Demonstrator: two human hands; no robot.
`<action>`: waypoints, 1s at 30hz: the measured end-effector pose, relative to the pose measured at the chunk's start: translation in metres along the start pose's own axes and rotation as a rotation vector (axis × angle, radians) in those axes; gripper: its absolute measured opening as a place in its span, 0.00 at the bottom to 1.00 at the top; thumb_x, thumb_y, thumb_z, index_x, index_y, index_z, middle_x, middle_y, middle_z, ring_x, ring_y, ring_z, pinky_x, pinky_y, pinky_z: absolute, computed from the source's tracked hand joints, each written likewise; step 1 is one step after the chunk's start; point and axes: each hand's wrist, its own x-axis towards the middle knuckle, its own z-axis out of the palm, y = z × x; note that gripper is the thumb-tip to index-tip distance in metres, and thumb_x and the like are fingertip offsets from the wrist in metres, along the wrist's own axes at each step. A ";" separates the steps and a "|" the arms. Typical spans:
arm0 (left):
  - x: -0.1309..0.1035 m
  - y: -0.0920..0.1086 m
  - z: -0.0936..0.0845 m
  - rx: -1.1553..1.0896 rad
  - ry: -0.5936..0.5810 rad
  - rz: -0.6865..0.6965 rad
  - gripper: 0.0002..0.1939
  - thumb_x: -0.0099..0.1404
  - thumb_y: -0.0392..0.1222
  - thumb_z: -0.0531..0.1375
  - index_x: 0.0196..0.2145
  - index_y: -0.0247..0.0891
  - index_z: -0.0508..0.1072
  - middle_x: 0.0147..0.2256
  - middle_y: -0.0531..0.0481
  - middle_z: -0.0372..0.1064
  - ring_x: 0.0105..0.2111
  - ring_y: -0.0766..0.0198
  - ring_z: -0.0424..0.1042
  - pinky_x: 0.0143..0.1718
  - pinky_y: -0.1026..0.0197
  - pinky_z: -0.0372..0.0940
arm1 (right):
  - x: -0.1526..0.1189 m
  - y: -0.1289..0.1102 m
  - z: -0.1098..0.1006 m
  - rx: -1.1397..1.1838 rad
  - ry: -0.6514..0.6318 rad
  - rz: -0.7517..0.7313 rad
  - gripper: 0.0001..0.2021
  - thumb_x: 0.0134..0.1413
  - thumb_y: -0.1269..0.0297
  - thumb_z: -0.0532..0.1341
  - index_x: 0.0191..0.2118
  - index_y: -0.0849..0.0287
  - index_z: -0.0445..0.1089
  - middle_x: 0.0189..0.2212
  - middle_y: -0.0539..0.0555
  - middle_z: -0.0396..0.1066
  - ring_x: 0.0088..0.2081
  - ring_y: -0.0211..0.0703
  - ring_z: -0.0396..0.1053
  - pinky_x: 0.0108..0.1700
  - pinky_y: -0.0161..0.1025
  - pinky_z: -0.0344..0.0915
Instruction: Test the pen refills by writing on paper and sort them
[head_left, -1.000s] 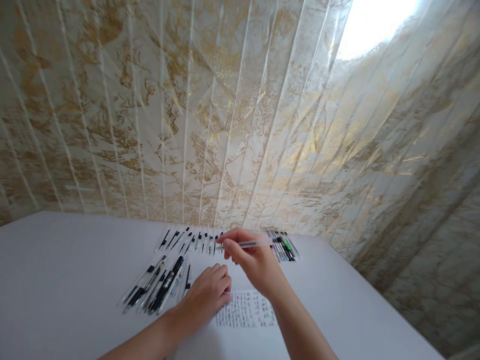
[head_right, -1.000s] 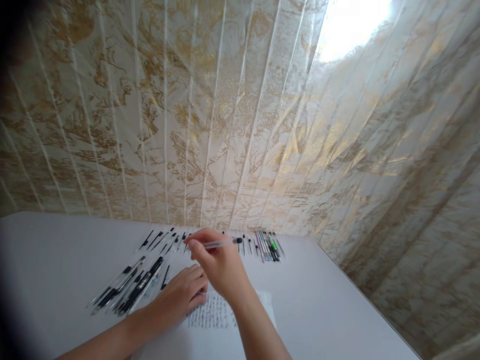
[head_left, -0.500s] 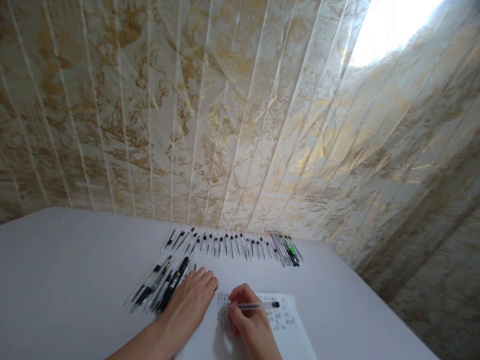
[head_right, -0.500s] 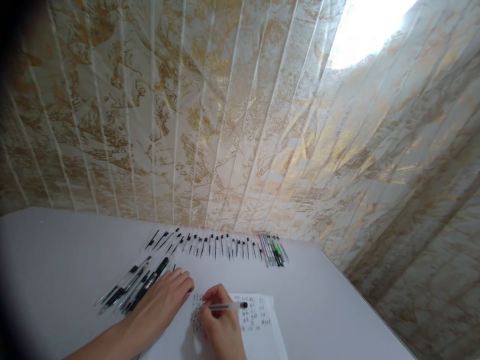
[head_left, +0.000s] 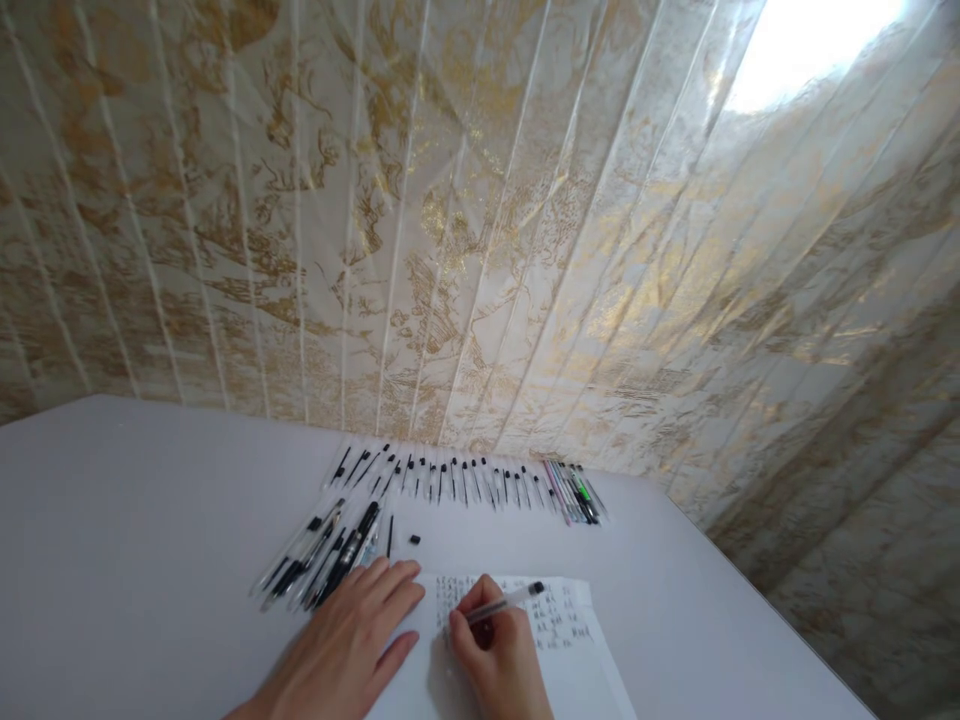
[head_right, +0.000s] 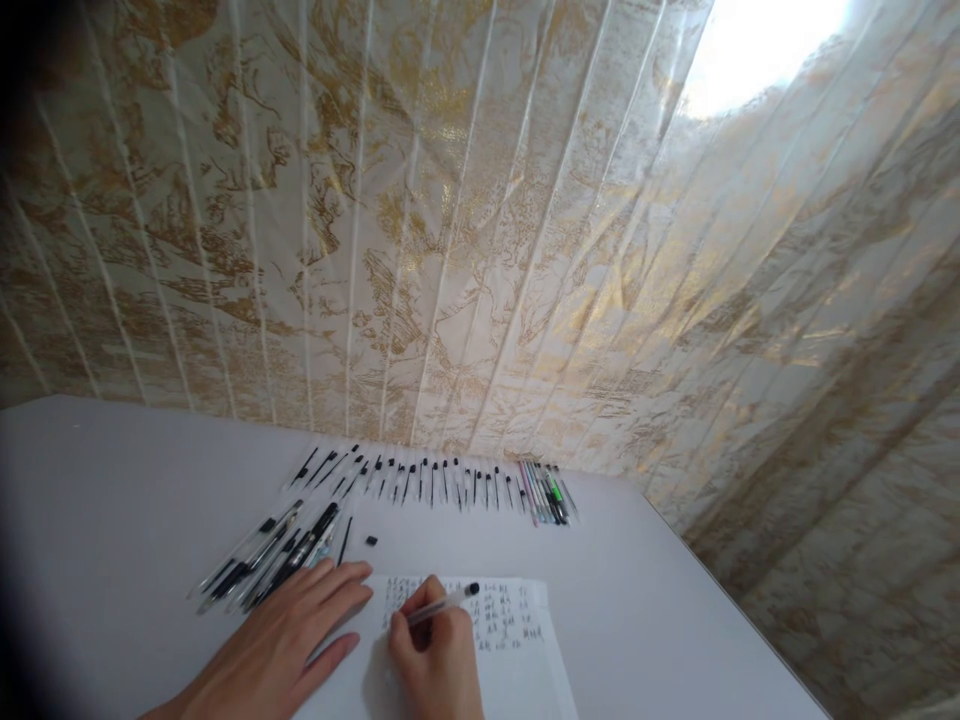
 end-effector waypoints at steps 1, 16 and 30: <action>0.000 0.000 0.000 -0.007 0.003 -0.002 0.13 0.62 0.36 0.57 0.45 0.47 0.71 0.52 0.52 0.68 0.49 0.53 0.67 0.52 0.53 0.57 | 0.000 -0.001 -0.001 0.005 0.005 -0.017 0.06 0.49 0.65 0.58 0.25 0.58 0.61 0.18 0.45 0.58 0.22 0.35 0.56 0.25 0.33 0.52; 0.003 0.010 -0.010 -0.042 -0.043 -0.044 0.13 0.60 0.34 0.56 0.42 0.46 0.73 0.50 0.49 0.69 0.46 0.54 0.67 0.49 0.54 0.59 | -0.003 -0.014 -0.003 -0.062 -0.025 -0.022 0.06 0.45 0.70 0.56 0.21 0.58 0.59 0.17 0.46 0.57 0.22 0.36 0.55 0.25 0.34 0.51; 0.006 0.014 -0.012 -0.103 -0.101 -0.065 0.15 0.59 0.30 0.56 0.41 0.46 0.71 0.47 0.51 0.68 0.47 0.55 0.65 0.50 0.53 0.58 | -0.002 -0.010 -0.002 0.001 -0.013 0.015 0.06 0.44 0.69 0.56 0.21 0.58 0.58 0.16 0.45 0.56 0.21 0.35 0.53 0.25 0.34 0.49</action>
